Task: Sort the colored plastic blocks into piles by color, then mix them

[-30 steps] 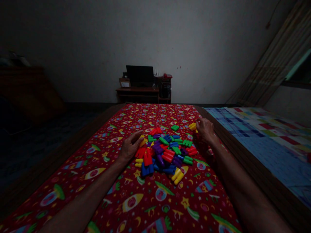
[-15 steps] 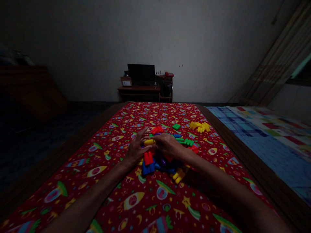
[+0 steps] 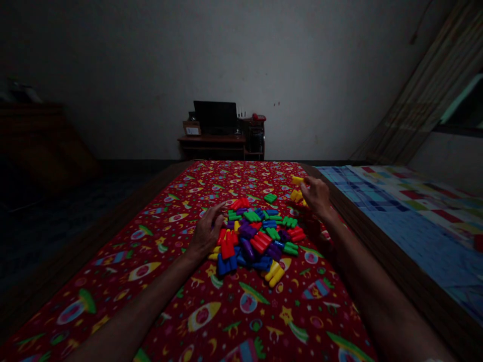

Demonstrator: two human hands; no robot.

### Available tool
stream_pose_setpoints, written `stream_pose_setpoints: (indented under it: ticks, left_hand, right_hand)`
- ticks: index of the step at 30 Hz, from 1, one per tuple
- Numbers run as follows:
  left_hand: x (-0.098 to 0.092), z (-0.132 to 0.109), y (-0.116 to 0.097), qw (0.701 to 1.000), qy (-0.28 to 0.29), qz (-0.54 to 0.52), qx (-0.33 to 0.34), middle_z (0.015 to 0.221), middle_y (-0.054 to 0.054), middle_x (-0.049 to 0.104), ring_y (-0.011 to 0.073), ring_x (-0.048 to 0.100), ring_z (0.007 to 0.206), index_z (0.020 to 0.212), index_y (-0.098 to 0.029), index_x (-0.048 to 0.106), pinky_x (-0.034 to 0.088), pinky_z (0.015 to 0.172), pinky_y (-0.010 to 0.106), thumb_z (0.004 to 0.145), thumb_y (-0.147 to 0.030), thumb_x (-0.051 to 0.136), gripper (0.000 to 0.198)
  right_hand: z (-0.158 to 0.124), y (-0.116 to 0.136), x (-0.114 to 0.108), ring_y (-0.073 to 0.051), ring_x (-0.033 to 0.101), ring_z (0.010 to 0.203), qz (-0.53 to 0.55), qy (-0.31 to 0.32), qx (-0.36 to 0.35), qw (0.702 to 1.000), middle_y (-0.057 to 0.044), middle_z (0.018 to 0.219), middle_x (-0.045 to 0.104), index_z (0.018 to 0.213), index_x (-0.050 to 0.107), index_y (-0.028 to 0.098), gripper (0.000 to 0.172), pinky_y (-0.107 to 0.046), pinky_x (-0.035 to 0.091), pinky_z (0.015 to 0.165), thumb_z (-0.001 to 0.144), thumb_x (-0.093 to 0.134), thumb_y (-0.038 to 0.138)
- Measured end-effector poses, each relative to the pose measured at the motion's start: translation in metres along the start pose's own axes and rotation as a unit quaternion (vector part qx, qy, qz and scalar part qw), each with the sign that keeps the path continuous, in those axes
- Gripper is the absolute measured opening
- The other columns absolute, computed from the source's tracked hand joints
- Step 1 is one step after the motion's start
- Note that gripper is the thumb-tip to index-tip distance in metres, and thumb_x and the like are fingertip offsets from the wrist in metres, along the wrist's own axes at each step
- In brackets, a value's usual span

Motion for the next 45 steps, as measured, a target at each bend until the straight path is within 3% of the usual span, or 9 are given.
stream_pose_setpoints:
  ticks: [4,7,12,17,21,27,34,41,45]
  left_hand:
    - [-0.001,0.002,0.001,1.0,-0.002,0.015,-0.003,0.108,0.009,0.067,0.0211,0.064,0.096,0.122,-0.018,0.057,0.053,0.085,0.034,0.091,-0.033,0.036,0.04]
    - [0.001,0.003,0.007,1.0,0.002,0.025,-0.009,0.107,0.009,0.067,0.0216,0.064,0.096,0.12,-0.017,0.059,0.052,0.086,0.036,0.09,-0.031,0.037,0.04]
    - [0.006,0.005,0.025,0.999,0.013,0.029,-0.032,0.105,0.009,0.067,0.0214,0.065,0.092,0.111,-0.018,0.064,0.053,0.086,0.038,0.083,-0.028,0.043,0.036]
    - [0.008,0.005,0.036,0.998,0.015,-0.014,-0.062,0.102,0.008,0.066,0.0171,0.066,0.079,0.114,-0.019,0.063,0.056,0.079,0.035,0.08,-0.022,0.042,0.039]
    - [0.008,0.005,0.035,0.998,0.018,0.013,-0.061,0.097,0.006,0.068,0.0174,0.066,0.079,0.112,-0.019,0.064,0.054,0.082,0.035,0.079,-0.022,0.043,0.039]
    - [0.009,0.006,0.034,0.998,0.022,0.012,-0.052,0.099,0.007,0.068,0.0191,0.066,0.083,0.109,-0.018,0.065,0.053,0.084,0.037,0.077,-0.022,0.044,0.038]
    - [0.008,0.006,0.033,0.998,0.017,0.014,-0.051,0.087,0.004,0.068,0.0195,0.065,0.083,0.106,-0.02,0.066,0.052,0.087,0.037,0.077,-0.021,0.044,0.036]
    - [0.009,0.006,0.032,0.999,0.022,0.016,-0.042,0.097,0.005,0.068,0.0168,0.066,0.075,0.106,-0.02,0.067,0.054,0.082,0.034,0.078,-0.022,0.043,0.037]
    - [0.01,0.005,0.033,0.998,0.028,0.012,-0.053,0.105,0.007,0.068,0.0169,0.066,0.075,0.109,-0.018,0.066,0.054,0.082,0.034,0.08,-0.023,0.042,0.038]
  right_hand:
    - [0.0,-0.051,0.008,-0.028,0.063,0.096,-0.079,0.059,0.083,0.992,-0.017,0.105,0.07,0.105,0.071,0.014,0.034,-0.034,0.043,0.079,0.089,0.044,0.028]
    - [0.0,-0.048,0.004,-0.029,0.063,0.098,-0.081,0.062,0.083,0.991,-0.018,0.104,0.07,0.101,0.073,0.014,0.034,-0.035,0.044,0.079,0.09,0.046,0.032]
    - [-0.011,0.044,-0.005,-0.02,0.066,0.083,0.056,0.075,-0.097,0.991,-0.011,0.092,0.073,0.093,0.074,0.015,0.029,-0.027,0.043,0.074,0.091,0.048,0.027]
    - [-0.094,0.171,0.018,-0.018,0.062,0.093,0.227,0.197,-0.385,0.872,-0.01,0.102,0.071,0.108,0.068,0.016,0.023,-0.027,0.044,0.08,0.089,0.057,0.023]
    - [-0.132,0.195,0.049,-0.021,0.058,0.1,0.159,0.228,-0.447,0.85,-0.011,0.097,0.07,0.1,0.069,0.016,0.017,-0.032,0.04,0.085,0.087,0.059,0.019]
    - [-0.105,0.171,0.041,-0.017,0.063,0.08,0.202,0.225,-0.347,0.888,-0.008,0.085,0.071,0.104,0.07,0.015,0.026,-0.027,0.043,0.073,0.08,0.07,0.024]
    - [-0.032,0.109,0.003,-0.017,0.069,0.086,0.404,0.113,-0.156,0.894,-0.004,0.094,0.075,0.097,0.073,0.02,0.022,-0.027,0.051,0.074,0.084,0.061,0.034]
    - [0.008,-0.012,-0.003,-0.026,0.068,0.094,0.077,0.019,-0.016,0.997,-0.013,0.1,0.074,0.1,0.074,0.015,0.027,-0.034,0.048,0.085,0.082,0.06,0.03]
    - [0.006,-0.026,-0.006,-0.028,0.066,0.101,0.014,0.02,0.019,1.0,-0.015,0.108,0.072,0.111,0.071,0.014,0.033,-0.037,0.047,0.089,0.086,0.057,0.031]
Point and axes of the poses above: each hand's wrist, its own z-axis towards the middle knuckle, its own x-axis out of the palm, y = z × x, the point moved 9 cm from there along z, towards the middle knuckle
